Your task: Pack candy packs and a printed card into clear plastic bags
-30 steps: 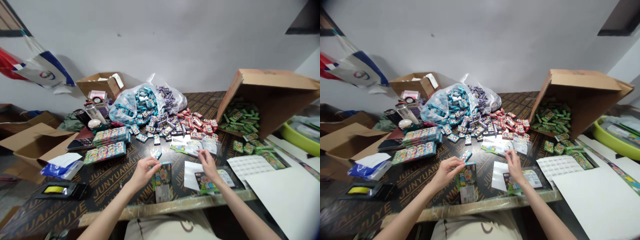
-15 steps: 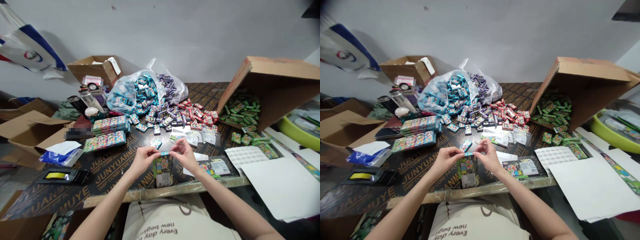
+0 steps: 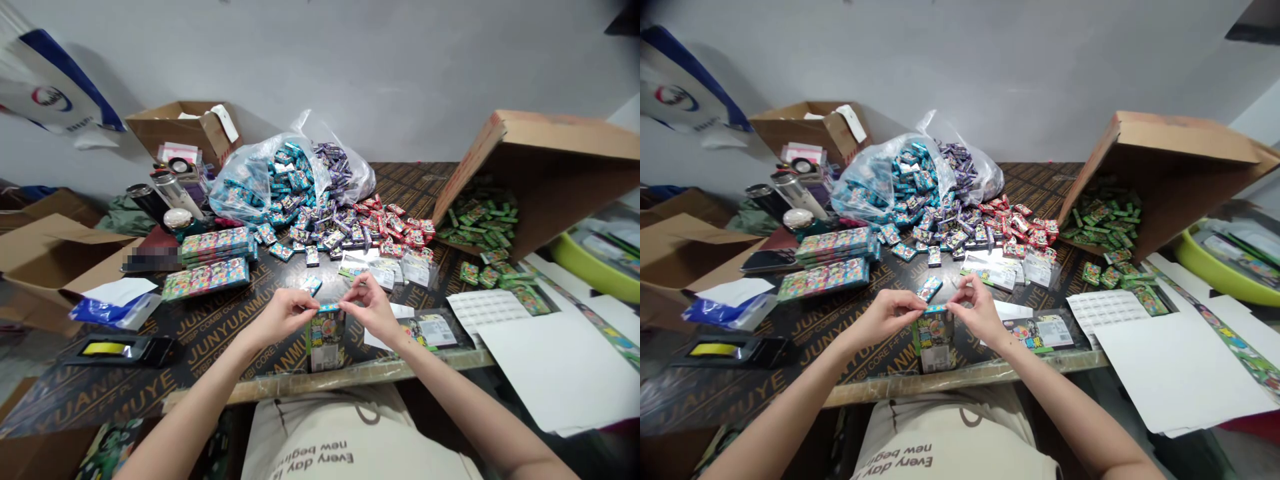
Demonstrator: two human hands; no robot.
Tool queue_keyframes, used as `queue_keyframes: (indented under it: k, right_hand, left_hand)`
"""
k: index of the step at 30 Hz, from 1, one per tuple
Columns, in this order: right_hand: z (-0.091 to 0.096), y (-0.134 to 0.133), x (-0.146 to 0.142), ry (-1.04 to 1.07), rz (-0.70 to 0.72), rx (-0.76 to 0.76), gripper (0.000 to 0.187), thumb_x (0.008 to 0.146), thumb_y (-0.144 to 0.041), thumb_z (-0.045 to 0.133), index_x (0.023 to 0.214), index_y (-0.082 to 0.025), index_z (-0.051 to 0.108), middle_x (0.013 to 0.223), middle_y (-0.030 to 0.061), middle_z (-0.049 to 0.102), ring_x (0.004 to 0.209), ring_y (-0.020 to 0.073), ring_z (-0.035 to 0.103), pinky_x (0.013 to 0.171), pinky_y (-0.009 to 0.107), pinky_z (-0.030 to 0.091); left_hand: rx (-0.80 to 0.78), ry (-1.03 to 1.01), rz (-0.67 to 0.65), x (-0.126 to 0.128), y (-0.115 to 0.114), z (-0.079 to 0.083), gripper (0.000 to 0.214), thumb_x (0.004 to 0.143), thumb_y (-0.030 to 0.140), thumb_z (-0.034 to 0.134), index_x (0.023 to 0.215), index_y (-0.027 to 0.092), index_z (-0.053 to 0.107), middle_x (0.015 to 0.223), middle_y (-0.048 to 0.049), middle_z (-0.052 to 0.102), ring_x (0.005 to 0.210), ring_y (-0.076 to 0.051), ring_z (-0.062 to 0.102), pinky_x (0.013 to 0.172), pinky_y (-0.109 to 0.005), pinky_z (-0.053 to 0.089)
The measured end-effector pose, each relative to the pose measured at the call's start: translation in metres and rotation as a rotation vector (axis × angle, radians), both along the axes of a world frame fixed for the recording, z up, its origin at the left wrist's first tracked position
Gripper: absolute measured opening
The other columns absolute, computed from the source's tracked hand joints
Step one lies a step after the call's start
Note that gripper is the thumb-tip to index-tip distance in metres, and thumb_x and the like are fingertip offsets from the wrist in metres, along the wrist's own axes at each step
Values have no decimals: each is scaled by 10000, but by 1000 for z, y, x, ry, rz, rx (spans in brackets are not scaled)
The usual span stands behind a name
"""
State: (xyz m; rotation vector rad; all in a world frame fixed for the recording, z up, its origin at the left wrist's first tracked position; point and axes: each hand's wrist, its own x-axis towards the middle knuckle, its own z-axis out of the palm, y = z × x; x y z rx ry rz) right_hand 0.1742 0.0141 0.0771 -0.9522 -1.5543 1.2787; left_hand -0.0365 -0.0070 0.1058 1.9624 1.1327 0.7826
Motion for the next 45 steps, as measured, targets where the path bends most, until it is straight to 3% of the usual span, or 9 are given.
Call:
queue_keyframes:
  k: [5, 8, 14, 19, 24, 31, 39, 43, 45]
  right_hand:
    - [-9, -10, 8, -163, -21, 298, 151, 773, -256, 571, 880, -226, 469, 811, 32, 624, 773, 177, 617, 753, 334, 471]
    - [-8, -13, 14, -175, 27, 320, 165, 809, -260, 526, 966, -234, 482, 864, 44, 624, 819, 187, 613, 781, 345, 462]
    - [32, 13, 17, -266, -82, 360, 136, 738, -315, 622, 792, -214, 549, 821, 38, 575, 817, 188, 534, 795, 359, 416]
    - [59, 35, 3, -244, 232, 244, 158, 711, -315, 636, 669, -180, 565, 713, 18, 595, 694, 155, 548, 685, 316, 434]
    - [58, 43, -14, -273, 537, -1, 176, 640, -240, 666, 742, -164, 544, 574, -34, 571, 508, 94, 516, 498, 215, 387]
    - [50, 48, -27, -399, 671, 70, 323, 651, -191, 630, 931, -204, 469, 551, -87, 536, 471, 70, 476, 466, 177, 356]
    - [44, 50, -32, -461, 673, 183, 328, 661, -166, 608, 950, -221, 464, 545, -94, 507, 485, 78, 465, 484, 183, 347]
    - [34, 50, -30, -435, 467, 158, 447, 565, -210, 716, 947, -218, 483, 563, -90, 482, 500, 78, 438, 476, 182, 316]
    - [23, 47, -29, -361, 385, 16, 481, 529, -263, 752, 931, -211, 493, 562, -87, 467, 492, 75, 418, 466, 183, 307]
  left_hand:
    - [214, 89, 59, 4, -9, -8, 152, 783, 259, 556, 768, 154, 666, 764, -58, 654, 696, -137, 586, 680, -238, 440]
    - [279, 152, 93, 9, -16, -16, 183, 826, 226, 488, 882, 177, 654, 787, -51, 633, 702, -129, 574, 666, -229, 432]
    - [335, 203, 140, 16, -23, -23, 236, 841, 195, 436, 944, 199, 649, 852, -64, 597, 752, -139, 559, 658, -232, 424]
    - [283, 54, 233, 20, -20, -26, 161, 807, 158, 481, 798, 169, 641, 779, -52, 606, 703, -136, 565, 657, -243, 437]
    - [270, -40, 316, 20, -19, -24, 58, 728, 142, 558, 682, 164, 587, 729, -45, 630, 713, -157, 588, 694, -274, 451]
    - [252, -9, 274, 20, -22, -16, 80, 701, 121, 515, 731, 165, 575, 792, -52, 620, 751, -165, 581, 714, -290, 445]
    - [266, -46, 419, 30, -18, -27, 121, 698, 234, 622, 615, 169, 563, 697, -32, 623, 682, -149, 577, 652, -268, 435]
    - [213, -83, 468, 30, -20, -33, 108, 697, 240, 631, 640, 166, 577, 699, -30, 622, 692, -150, 581, 669, -271, 444]
    - [127, -178, 529, 32, -22, -41, 126, 671, 250, 657, 741, 164, 596, 747, -33, 631, 728, -157, 592, 691, -274, 462]
